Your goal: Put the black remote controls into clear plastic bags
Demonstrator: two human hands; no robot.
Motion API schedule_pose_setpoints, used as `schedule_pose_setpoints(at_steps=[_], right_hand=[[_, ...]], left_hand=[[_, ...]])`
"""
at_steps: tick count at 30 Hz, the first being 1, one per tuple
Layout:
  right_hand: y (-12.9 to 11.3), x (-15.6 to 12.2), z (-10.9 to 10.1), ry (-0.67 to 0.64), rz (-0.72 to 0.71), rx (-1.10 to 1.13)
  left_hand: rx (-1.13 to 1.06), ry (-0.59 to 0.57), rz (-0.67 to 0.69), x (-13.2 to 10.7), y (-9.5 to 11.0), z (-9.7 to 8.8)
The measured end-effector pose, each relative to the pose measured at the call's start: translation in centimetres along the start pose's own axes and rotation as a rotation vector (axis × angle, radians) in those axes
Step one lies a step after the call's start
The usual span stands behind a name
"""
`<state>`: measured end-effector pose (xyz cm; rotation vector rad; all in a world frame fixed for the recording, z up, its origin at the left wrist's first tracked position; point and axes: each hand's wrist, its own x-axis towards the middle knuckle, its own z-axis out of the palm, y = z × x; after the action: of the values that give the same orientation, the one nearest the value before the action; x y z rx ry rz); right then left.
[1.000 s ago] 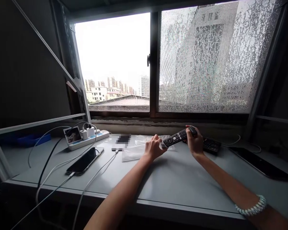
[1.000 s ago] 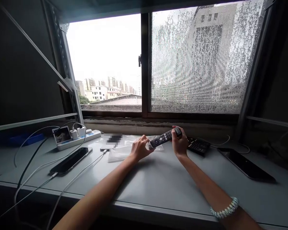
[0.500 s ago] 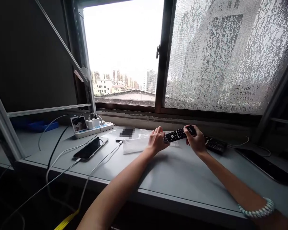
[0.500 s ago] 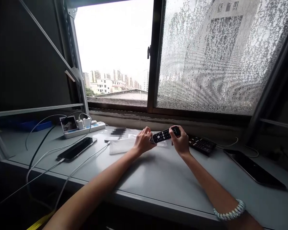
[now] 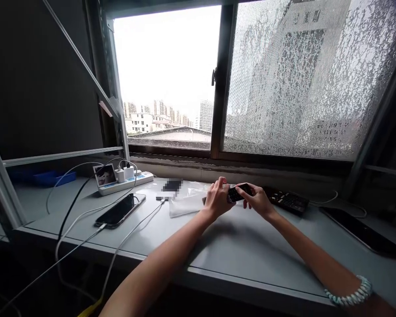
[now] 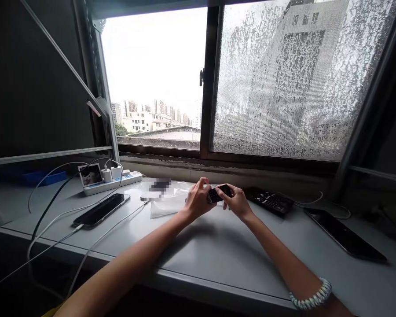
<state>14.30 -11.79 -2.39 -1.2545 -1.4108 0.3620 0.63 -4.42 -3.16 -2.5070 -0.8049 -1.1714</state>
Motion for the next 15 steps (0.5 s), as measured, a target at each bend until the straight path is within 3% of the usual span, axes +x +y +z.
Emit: schedule_pose_setpoints(at_steps=[11, 15], right_hand=[[0.70, 0.02, 0.93, -0.123, 0.149, 0.117], [0.27, -0.11, 0.95, -0.140, 0.136, 0.137]], left_hand=[[-0.066, -0.016, 0.013, -0.12, 0.46, 0.34], [-0.074, -0.021, 0.008, -0.13, 0.21, 0.47]])
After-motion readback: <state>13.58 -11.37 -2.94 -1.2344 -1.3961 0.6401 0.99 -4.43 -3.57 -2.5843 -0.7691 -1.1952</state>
